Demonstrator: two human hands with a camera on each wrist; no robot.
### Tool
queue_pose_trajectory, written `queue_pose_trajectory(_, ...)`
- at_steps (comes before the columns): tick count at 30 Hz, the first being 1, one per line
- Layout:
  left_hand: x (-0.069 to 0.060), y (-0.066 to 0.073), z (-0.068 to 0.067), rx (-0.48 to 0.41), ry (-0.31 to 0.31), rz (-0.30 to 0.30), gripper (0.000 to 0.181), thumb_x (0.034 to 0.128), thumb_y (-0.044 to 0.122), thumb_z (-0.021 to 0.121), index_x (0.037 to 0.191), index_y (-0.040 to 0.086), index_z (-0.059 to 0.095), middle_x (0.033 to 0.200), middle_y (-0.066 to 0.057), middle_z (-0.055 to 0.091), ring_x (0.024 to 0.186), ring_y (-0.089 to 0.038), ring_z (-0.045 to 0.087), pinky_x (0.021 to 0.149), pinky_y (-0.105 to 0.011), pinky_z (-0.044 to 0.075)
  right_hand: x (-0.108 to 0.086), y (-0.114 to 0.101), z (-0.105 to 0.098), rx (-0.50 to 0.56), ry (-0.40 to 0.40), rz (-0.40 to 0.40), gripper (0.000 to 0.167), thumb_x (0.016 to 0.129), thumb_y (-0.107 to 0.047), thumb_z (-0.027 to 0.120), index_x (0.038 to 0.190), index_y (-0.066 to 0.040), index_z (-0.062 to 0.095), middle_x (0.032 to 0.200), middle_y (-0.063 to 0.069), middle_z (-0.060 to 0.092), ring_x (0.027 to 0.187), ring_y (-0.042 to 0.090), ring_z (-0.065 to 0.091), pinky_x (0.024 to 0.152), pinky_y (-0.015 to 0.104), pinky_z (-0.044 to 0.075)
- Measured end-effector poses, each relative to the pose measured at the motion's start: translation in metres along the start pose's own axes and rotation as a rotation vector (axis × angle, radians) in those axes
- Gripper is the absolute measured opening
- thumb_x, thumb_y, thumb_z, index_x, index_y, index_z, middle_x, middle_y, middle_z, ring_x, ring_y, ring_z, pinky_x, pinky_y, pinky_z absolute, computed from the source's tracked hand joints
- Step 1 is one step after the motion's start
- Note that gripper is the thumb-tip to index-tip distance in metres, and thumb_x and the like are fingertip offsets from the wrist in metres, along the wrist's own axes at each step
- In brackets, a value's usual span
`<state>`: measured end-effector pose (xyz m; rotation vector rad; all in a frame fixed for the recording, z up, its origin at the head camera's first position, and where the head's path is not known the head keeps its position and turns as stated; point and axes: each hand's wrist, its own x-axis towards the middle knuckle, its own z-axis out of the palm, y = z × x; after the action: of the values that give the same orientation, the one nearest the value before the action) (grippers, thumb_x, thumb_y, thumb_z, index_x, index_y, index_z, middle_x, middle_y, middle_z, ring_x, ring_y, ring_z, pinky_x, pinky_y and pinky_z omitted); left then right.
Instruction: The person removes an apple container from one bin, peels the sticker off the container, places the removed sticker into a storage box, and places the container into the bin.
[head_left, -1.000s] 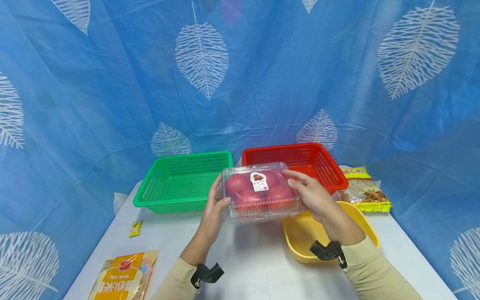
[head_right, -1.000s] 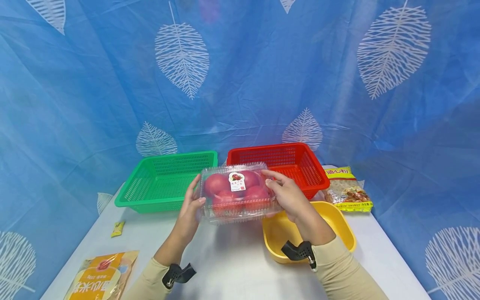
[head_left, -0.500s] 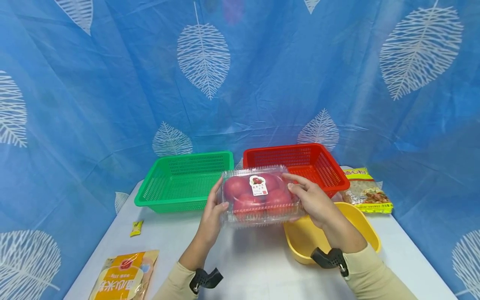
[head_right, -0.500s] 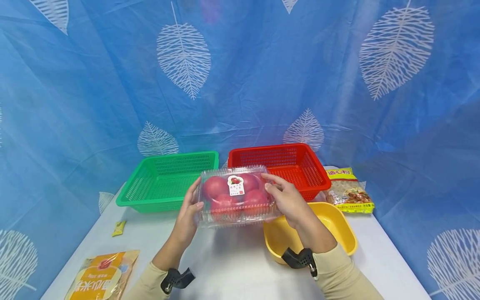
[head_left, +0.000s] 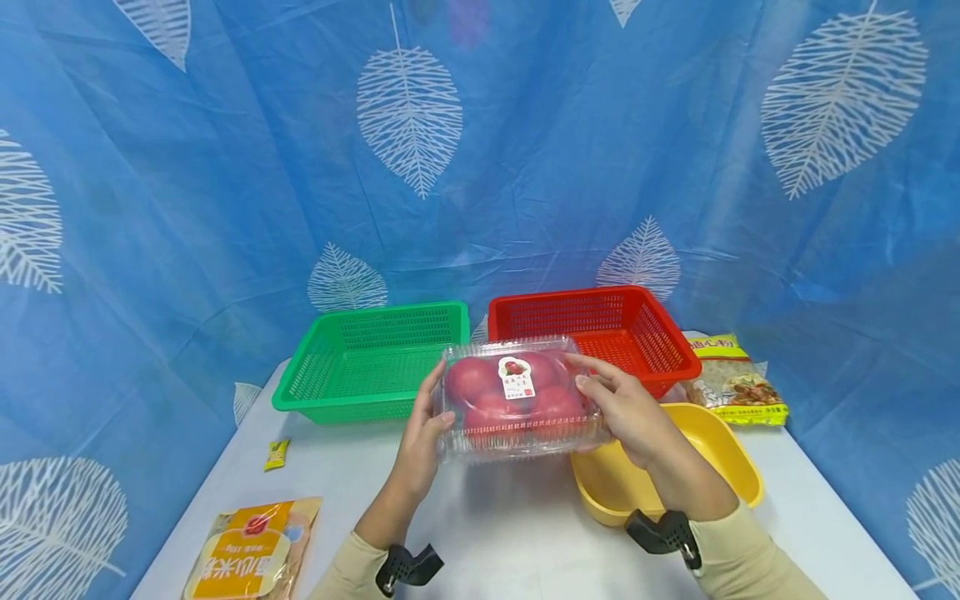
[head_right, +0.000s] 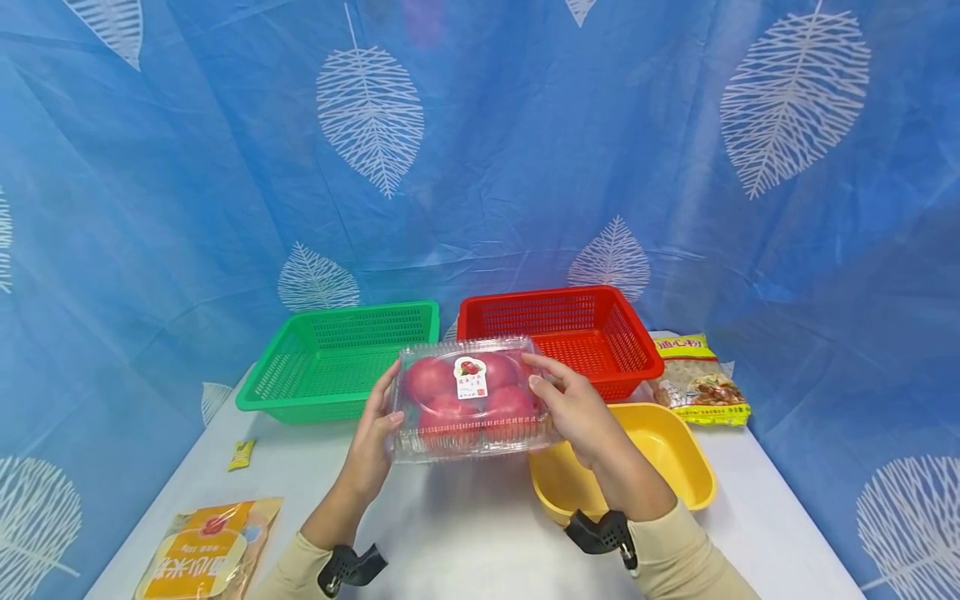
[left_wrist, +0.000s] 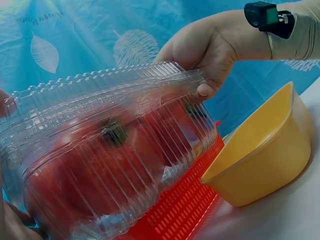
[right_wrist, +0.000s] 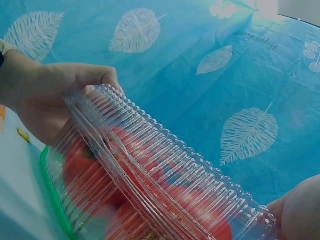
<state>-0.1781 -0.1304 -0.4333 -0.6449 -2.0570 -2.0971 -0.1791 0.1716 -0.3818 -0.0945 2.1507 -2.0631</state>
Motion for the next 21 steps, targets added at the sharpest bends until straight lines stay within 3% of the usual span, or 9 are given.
queue_pose_trajectory(6,-0.004,-0.001,-0.001,-0.003,0.001,-0.018,0.074,0.0998,0.023,0.047,0.169,0.022,0.022,0.173,-0.011,0.011,0.155,-0.042,0.014,0.109,-0.067,0.037,-0.004,0.000,0.002,0.005,-0.004,-0.005,0.049,0.110,-0.024,0.058,0.158,-0.023,0.050,0.139,0.026,0.051,0.100,0.038,0.069,0.076,0.052,0.061)
queue_pose_trajectory(21,-0.016,0.001,-0.004,0.019,0.007,-0.021,0.073,0.1005,0.024,0.048,0.169,0.025,0.022,0.173,-0.008,0.011,0.156,-0.040,0.013,0.110,-0.068,0.035,-0.012,0.004,0.008,-0.003,-0.005,-0.010,0.049,0.110,-0.024,0.058,0.159,-0.023,0.050,0.145,0.023,0.048,0.108,0.038,0.064,0.083,0.048,0.060)
